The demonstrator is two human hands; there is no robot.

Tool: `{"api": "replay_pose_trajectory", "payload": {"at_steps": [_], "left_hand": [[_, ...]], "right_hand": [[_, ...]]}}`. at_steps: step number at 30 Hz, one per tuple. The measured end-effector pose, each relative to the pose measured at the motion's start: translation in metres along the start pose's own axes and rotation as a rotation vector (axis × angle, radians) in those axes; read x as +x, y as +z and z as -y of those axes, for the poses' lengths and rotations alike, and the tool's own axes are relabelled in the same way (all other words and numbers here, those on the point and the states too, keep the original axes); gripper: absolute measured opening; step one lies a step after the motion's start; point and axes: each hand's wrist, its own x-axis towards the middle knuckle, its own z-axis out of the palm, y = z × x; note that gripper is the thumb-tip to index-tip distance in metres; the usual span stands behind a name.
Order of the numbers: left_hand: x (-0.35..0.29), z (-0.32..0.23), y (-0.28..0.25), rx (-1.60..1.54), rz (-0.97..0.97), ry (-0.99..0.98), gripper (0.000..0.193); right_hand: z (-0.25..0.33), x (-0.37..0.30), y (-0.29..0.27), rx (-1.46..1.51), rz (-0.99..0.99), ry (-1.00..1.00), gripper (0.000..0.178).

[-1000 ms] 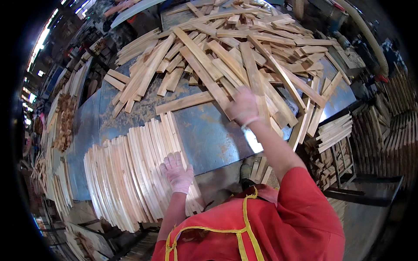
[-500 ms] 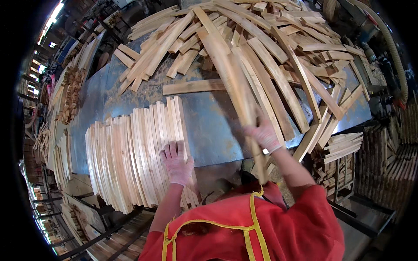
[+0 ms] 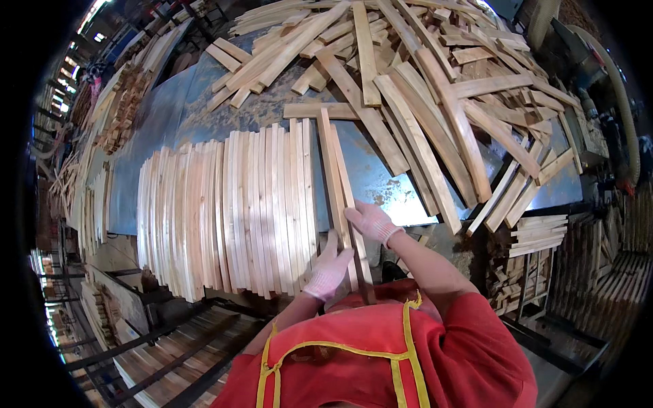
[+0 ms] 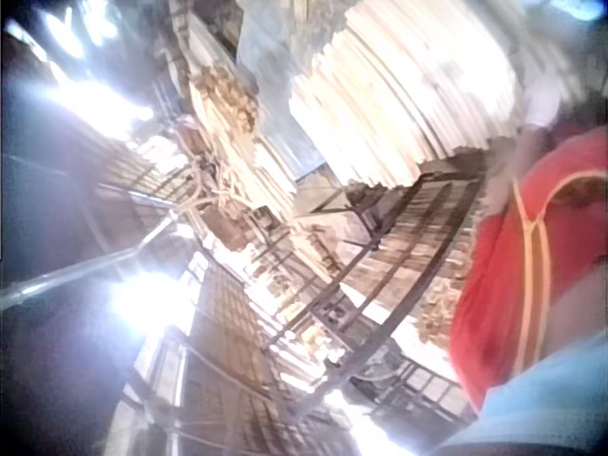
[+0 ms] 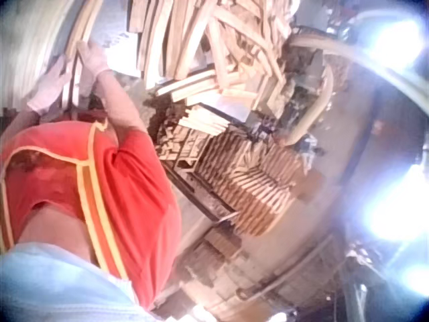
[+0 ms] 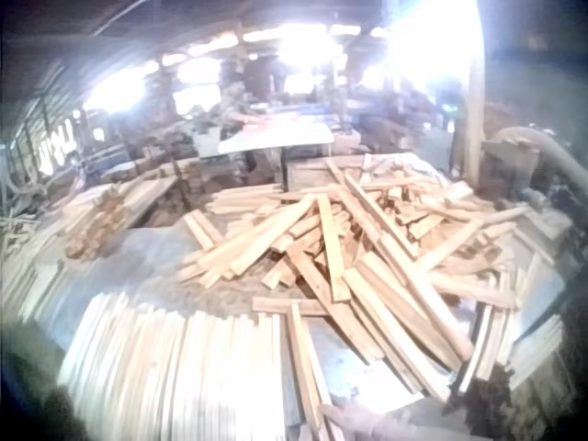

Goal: The person repeatedly picks up thin wooden planks from a pile on a metal table and stacks them vertically in a neat row. They handle the planks one by one, aligning them carefully to form a growing stack.

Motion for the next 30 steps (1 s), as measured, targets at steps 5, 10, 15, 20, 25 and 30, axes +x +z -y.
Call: {"api": "replay_pose_trajectory", "payload": {"at_steps": [5, 10, 15, 20, 25, 30], "left_hand": [[-0.021, -0.013, -0.017, 0.587, 0.110, 0.114, 0.076], [0.038, -0.006, -0.014, 0.809, -0.622, 0.493, 0.087], [0.063, 0.000, -0.025, 0.917, -0.622, 0.524, 0.088], [0.066, 0.011, -0.036, 0.902, -0.661, 0.617, 0.084], [0.053, 0.008, -0.055, 0.816, -0.521, 0.590, 0.079], [0.032, 0.022, -0.083, 0.032, -0.562, 0.471, 0.046]], "right_hand": [[0.027, 0.052, 0.006, -0.444, 0.040, -0.044, 0.062], [0.076, 0.081, -0.052, -0.442, -0.215, -0.322, 0.059], [-0.009, 0.139, -0.118, -1.014, -0.460, -0.356, 0.069], [-0.064, 0.176, -0.204, -1.207, -0.182, 0.098, 0.053], [-0.010, 0.131, -0.259, -0.535, -0.191, 0.005, 0.063], [-0.034, 0.017, -0.226, 0.291, 0.104, -0.227, 0.085]]}}
